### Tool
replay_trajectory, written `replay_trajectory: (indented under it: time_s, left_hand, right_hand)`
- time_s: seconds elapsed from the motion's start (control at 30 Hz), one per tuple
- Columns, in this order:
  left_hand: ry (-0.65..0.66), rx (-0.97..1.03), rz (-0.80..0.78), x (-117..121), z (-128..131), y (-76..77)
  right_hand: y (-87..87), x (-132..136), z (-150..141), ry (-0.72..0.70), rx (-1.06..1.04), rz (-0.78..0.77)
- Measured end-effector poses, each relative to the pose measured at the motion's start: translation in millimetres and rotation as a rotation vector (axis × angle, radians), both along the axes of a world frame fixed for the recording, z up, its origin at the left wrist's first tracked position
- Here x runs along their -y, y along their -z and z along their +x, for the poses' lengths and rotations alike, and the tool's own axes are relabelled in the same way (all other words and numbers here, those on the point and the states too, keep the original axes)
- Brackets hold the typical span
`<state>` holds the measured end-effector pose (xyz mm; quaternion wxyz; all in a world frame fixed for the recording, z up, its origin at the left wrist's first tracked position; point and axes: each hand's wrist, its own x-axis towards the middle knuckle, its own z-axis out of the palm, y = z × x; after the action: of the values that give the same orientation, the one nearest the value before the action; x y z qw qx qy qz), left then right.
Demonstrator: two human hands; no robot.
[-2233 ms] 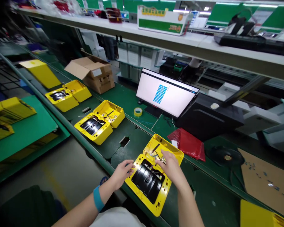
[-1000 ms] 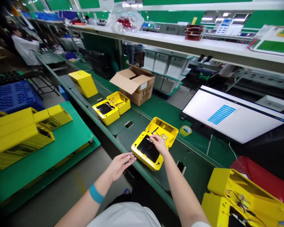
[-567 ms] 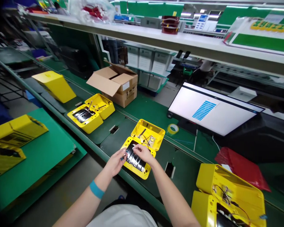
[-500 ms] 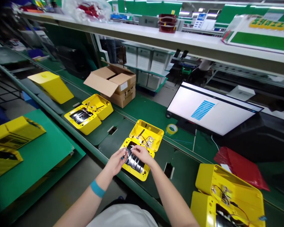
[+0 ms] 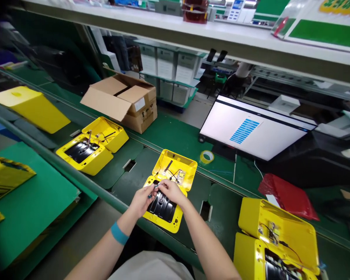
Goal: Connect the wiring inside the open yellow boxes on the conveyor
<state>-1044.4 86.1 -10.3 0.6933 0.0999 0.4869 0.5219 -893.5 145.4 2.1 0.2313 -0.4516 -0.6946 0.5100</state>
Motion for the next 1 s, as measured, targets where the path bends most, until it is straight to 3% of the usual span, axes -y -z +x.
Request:
replay_trajectory:
  time_s: [0.27,0.4,0.6,0.77,1.0]
  left_hand:
    - [0.485,-0.017,-0.005,-31.8,-50.1,3.4]
    - [0.612,0.038,-0.02,-43.8,-64.5,5.8]
    - [0.536,0.146,-0.068,-52.5,-73.2,4.3]
    - [0.441,0.203,-0.084,-52.8,-71.4,4.3]
    - [0.434,0.136,-0.046,-50.9,-62.0,11.2]
  right_hand:
    - [-13.4,-6.0,-11.0,-0.011,0.108,0.045]
    - [-12.6,-7.9,-22.5,0.071,0.126,-0.009]
    - [-13.3,-5.6,-31.0,0.266,0.14,-0.014]
    - [-15.4,-1.8,-35.6,0.219,0.186,0.051]
    - [-14.1,-2.3,-41.1,0.199,0.295,0.121]
